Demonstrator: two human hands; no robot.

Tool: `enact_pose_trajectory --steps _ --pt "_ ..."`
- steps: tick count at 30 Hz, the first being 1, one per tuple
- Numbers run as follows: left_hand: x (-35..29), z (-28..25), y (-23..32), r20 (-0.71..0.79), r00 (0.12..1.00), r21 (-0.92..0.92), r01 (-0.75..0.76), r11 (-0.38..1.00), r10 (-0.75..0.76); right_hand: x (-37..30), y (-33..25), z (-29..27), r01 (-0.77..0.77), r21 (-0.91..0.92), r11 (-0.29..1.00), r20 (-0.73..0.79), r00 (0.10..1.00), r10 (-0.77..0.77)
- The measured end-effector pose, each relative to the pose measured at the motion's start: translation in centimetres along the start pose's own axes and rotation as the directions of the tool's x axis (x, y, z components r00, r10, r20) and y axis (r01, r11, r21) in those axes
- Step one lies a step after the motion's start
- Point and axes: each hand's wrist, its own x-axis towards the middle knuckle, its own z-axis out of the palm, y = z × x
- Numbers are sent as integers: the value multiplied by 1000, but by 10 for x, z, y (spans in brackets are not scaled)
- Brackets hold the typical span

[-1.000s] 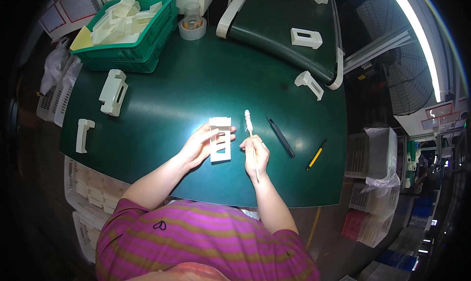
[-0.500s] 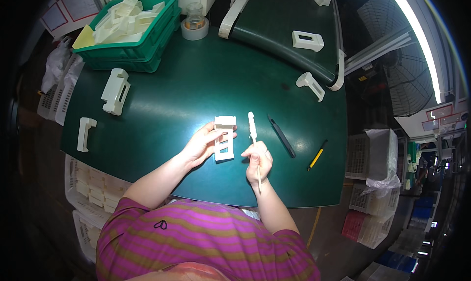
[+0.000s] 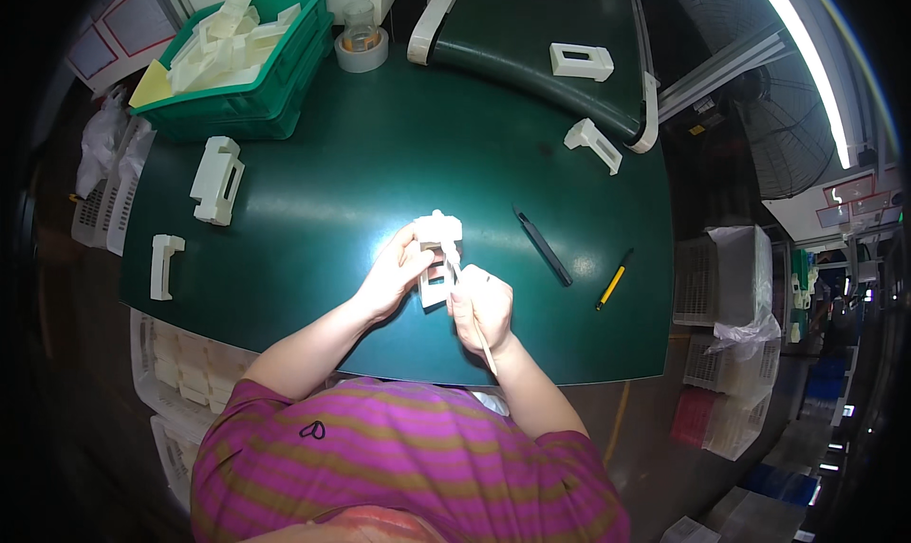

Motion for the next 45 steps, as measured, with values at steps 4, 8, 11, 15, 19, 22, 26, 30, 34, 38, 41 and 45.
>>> enact_pose_trajectory --steps 4,8,11,15,19,22,26,30,34,38,41,45 --pt "0 1 6 -11 995 76 -98 992 99 3 30 -22 -386 132 913 -125 907 402" --pt "-1 8 15 94 991 -47 -90 995 94 2 29 -41 -209 43 977 -379 901 209" --pt "-3 10 21 57 996 -233 84 969 -73 1 45 -65 -267 -408 873 -338 932 127" --pt "-1 6 18 98 994 -255 65 965 -41 -1 52 -64 -223 -903 367 -195 974 111" --pt "-1 7 18 122 991 -234 89 968 -62 -6 61 -65 -306 -766 565 -164 943 289" --pt "0 4 14 108 992 -232 88 969 -64 -1 43 -53 -392 -524 756 -164 918 362" --pt "1 2 8 84 991 -178 120 977 -107 12 0 -35 -246 -404 881 -117 969 217" --pt "-1 1 7 58 991 -159 129 979 -121 13 -13 -27 -92 -500 861 -58 996 73" --pt "2 0 7 49 992 -147 123 981 -117 11 -18 -29 -142 -555 819 -94 990 107" --pt "0 0 9 57 993 -172 110 979 -102 8 -19 -32 -151 -579 801 -108 988 108" --pt "0 1 10 68 991 -170 122 978 -112 6 -20 -34 -151 -578 802 -106 988 110" --pt "2 -2 9 103 989 -142 122 982 -108 5 -19 -35 -169 -571 803 -125 985 118"
